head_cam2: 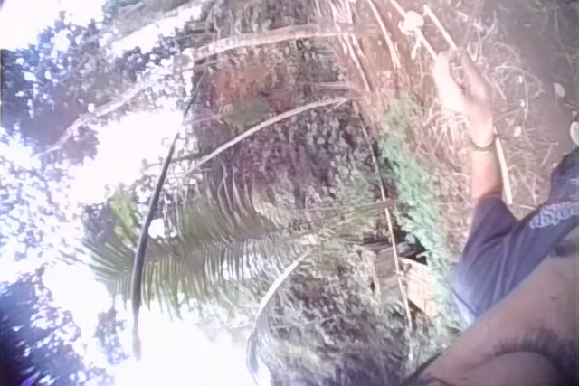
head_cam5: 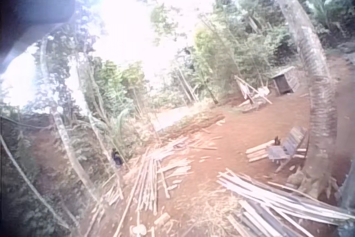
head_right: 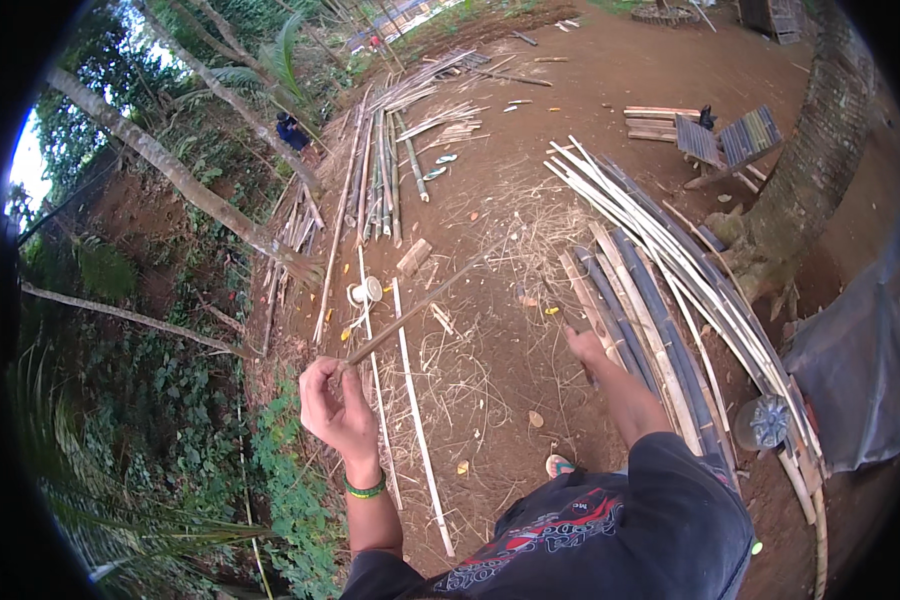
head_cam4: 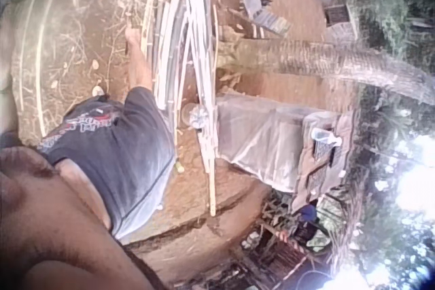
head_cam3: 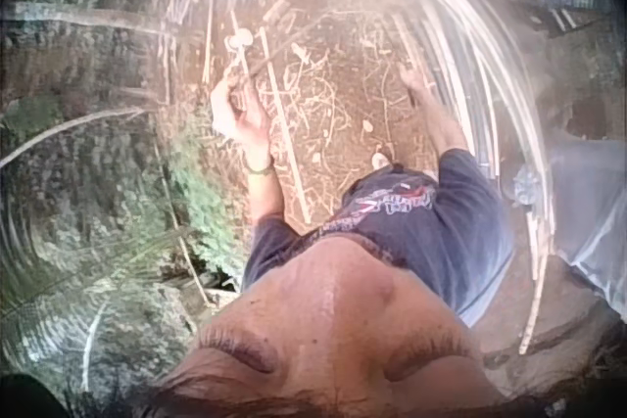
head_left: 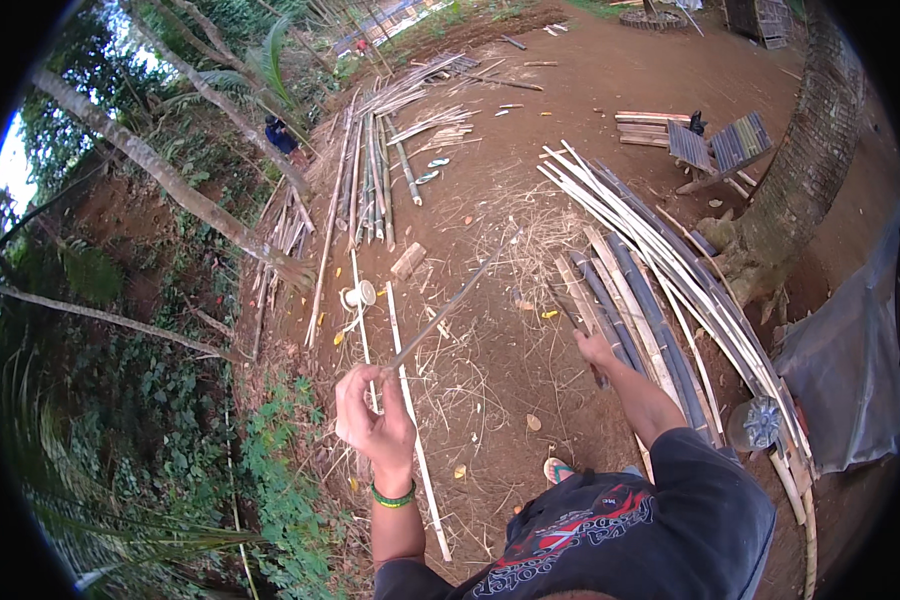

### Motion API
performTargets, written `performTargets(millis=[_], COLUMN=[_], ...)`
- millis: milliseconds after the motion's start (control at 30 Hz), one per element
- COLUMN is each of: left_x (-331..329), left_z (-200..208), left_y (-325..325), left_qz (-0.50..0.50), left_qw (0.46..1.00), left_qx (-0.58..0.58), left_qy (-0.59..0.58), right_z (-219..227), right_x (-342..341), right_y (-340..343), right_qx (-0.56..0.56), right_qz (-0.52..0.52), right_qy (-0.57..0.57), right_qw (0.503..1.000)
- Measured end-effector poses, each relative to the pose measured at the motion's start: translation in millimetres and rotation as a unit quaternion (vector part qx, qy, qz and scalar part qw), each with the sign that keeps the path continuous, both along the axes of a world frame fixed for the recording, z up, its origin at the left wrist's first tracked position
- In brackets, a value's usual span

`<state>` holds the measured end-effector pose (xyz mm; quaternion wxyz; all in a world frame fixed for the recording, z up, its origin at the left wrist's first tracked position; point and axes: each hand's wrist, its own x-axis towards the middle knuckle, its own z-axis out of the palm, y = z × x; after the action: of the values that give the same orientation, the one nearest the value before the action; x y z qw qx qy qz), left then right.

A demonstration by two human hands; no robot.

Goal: The person uses a machete to shave and smooth a long, thin piece of wood. They hold the wood with one hand and repeatedly strike it with the blade to remove splinters and shape the surface. The person occasionally inspects the wood and adjusts their grip while working in an outdoor area.

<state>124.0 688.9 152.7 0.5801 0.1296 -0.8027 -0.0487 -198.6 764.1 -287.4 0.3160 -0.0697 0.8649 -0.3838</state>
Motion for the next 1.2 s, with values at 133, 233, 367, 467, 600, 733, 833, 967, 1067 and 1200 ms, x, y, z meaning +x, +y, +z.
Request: performTargets(millis=[133,233,367,467,600,733,833,967,1067,1200], left_x=[21,8,2,13,15,19,22,17,10,-11], left_z=[-10,-13,-2,1,5,10,9,14,11,13], left_y=[-30,-44,-45,-61,-87,-106,-114,-108,-105,-97], left_qz=[0.033,0.028,0.049,0.096,0.073,0.088,0.086,0.121,0.124,0.090], left_qw=[0.999,0.997,0.995,0.990,0.991,0.993,0.993,0.988,0.983,0.978], left_qx=[0.006,0.016,0.039,0.040,0.027,-0.003,-0.017,-0.004,0.027,0.077], left_qy=[0.019,0.066,0.080,0.097,0.106,0.078,0.085,0.099,0.136,0.172], right_z=[76,57,50,37,7,-14,22,40,41,97], right_x=[88,122,136,147,166,179,166,144,119,102], right_y=[26,47,97,149,213,273,288,274,232,138], right_qx=[-0.054,-0.053,-0.010,0.056,0.131,0.162,0.182,0.150,0.108,-0.069], right_qz=[-0.002,0.028,0.088,0.096,0.023,-0.094,-0.140,-0.188,-0.167,-0.114], right_qy=[-0.129,-0.164,-0.072,-0.078,-0.118,-0.205,-0.221,-0.127,-0.017,0.101], right_qw=[0.990,0.985,0.993,0.991,0.984,0.961,0.948,0.962,0.980,0.986])
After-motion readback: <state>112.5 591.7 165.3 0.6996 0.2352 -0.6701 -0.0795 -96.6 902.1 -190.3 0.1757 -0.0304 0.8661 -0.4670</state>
